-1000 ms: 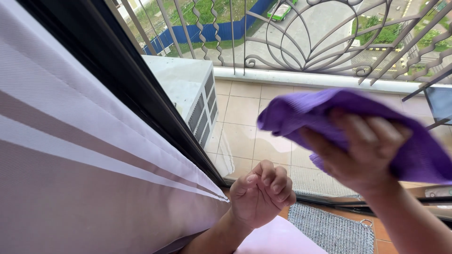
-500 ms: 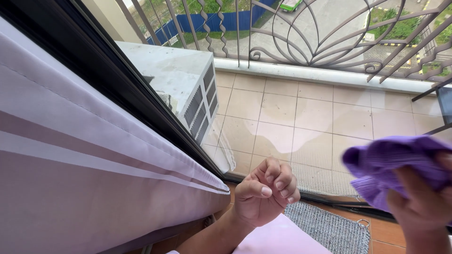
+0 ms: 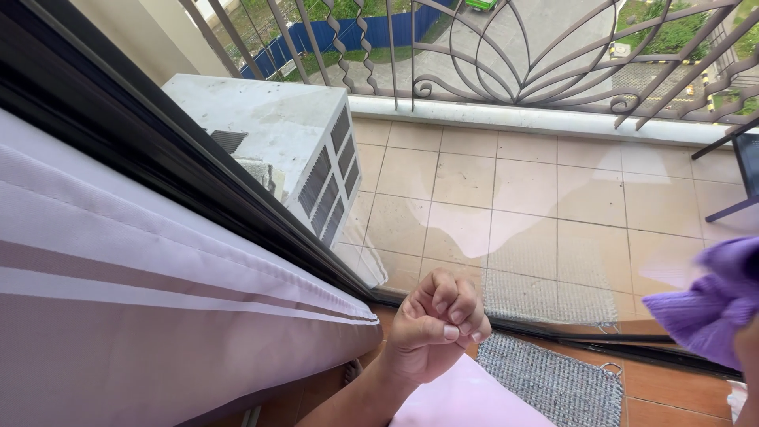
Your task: The person cleans the tracks and frame of a sliding glass door using a purple cloth.
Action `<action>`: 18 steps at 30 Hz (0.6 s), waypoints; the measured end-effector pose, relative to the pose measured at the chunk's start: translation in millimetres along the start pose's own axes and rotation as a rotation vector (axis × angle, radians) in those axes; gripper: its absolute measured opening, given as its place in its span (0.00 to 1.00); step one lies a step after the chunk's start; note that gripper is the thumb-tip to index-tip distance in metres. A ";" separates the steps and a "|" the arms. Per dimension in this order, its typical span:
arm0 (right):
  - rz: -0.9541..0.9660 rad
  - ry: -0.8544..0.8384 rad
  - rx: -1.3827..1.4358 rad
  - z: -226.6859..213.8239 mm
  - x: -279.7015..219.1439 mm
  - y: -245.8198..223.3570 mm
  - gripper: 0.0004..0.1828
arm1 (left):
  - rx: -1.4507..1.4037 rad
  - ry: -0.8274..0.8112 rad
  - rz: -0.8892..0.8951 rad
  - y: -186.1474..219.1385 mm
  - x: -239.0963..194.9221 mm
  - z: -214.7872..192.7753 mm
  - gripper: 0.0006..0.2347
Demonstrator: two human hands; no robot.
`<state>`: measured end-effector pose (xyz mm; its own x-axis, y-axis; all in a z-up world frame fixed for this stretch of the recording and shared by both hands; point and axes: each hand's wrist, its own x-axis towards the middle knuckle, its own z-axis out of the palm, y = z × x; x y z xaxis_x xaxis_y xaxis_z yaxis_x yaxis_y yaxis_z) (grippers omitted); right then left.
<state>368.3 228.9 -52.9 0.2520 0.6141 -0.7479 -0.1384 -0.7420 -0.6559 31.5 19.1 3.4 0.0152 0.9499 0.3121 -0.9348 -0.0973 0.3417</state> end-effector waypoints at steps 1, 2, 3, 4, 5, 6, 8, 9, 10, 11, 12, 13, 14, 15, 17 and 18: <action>-0.411 0.183 -0.113 2.2 -7.4 3.3 0.22 | 0.014 0.000 -0.008 -1.5 0.6 -0.1 0.13; -0.830 0.354 -0.226 3.6 -14.8 5.2 0.25 | 0.027 -0.004 -0.014 -4.0 1.9 0.0 0.14; -0.836 0.361 -0.223 13.7 -32.8 11.6 0.25 | 0.023 -0.012 -0.015 -6.6 2.4 3.5 0.14; -1.465 0.590 -0.399 27.2 -50.1 17.6 0.31 | 0.033 -0.046 -0.004 -6.4 4.8 6.2 0.14; -2.096 0.781 -0.608 40.7 -67.4 23.5 0.37 | 0.042 -0.080 0.007 -6.2 7.2 9.2 0.15; -2.100 0.796 -0.598 71.5 -110.0 9.8 0.37 | 0.045 -0.094 0.005 -2.3 9.2 14.9 0.15; -2.495 0.321 -0.702 125.5 -198.8 8.0 0.04 | 0.044 -0.191 0.022 4.9 9.3 26.3 0.13; -2.497 0.328 -0.701 121.0 -187.3 17.0 0.04 | 0.043 -0.196 0.021 8.1 7.4 27.1 0.13; -2.535 0.303 -0.770 117.2 -175.6 26.7 0.05 | 0.064 -0.214 0.030 11.7 4.9 27.5 0.13; -2.573 0.277 -0.840 113.5 -164.2 36.2 0.12 | 0.085 -0.232 0.040 15.5 2.5 28.1 0.12; -2.581 0.288 -0.832 94.9 -145.4 29.8 0.12 | 0.089 -0.243 0.042 18.8 -1.3 26.4 0.12; -2.543 0.271 -0.776 76.4 -126.9 23.2 0.12 | 0.120 -0.229 0.027 22.4 -5.1 24.8 0.13; -2.508 0.250 -0.720 58.8 -108.1 15.4 0.12 | 0.151 -0.215 0.016 25.8 -8.9 23.1 0.13; -2.521 0.257 -0.711 40.1 -93.3 3.9 0.12 | 0.156 -0.226 0.023 27.1 -7.7 20.6 0.13; -2.408 0.490 -0.435 -3.6 -65.4 -11.4 0.14 | 0.166 -0.216 0.006 26.8 -11.5 17.7 0.13; -2.412 0.499 -0.432 -16.9 -51.2 -16.3 0.14 | 0.167 -0.224 0.005 23.8 -12.9 16.0 0.13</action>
<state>373.8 205.0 -2.1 -0.2729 0.0633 0.9599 0.6619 0.7365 0.1396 14.8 -0.3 21.7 0.1063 0.8616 0.4963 -0.8638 -0.1672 0.4752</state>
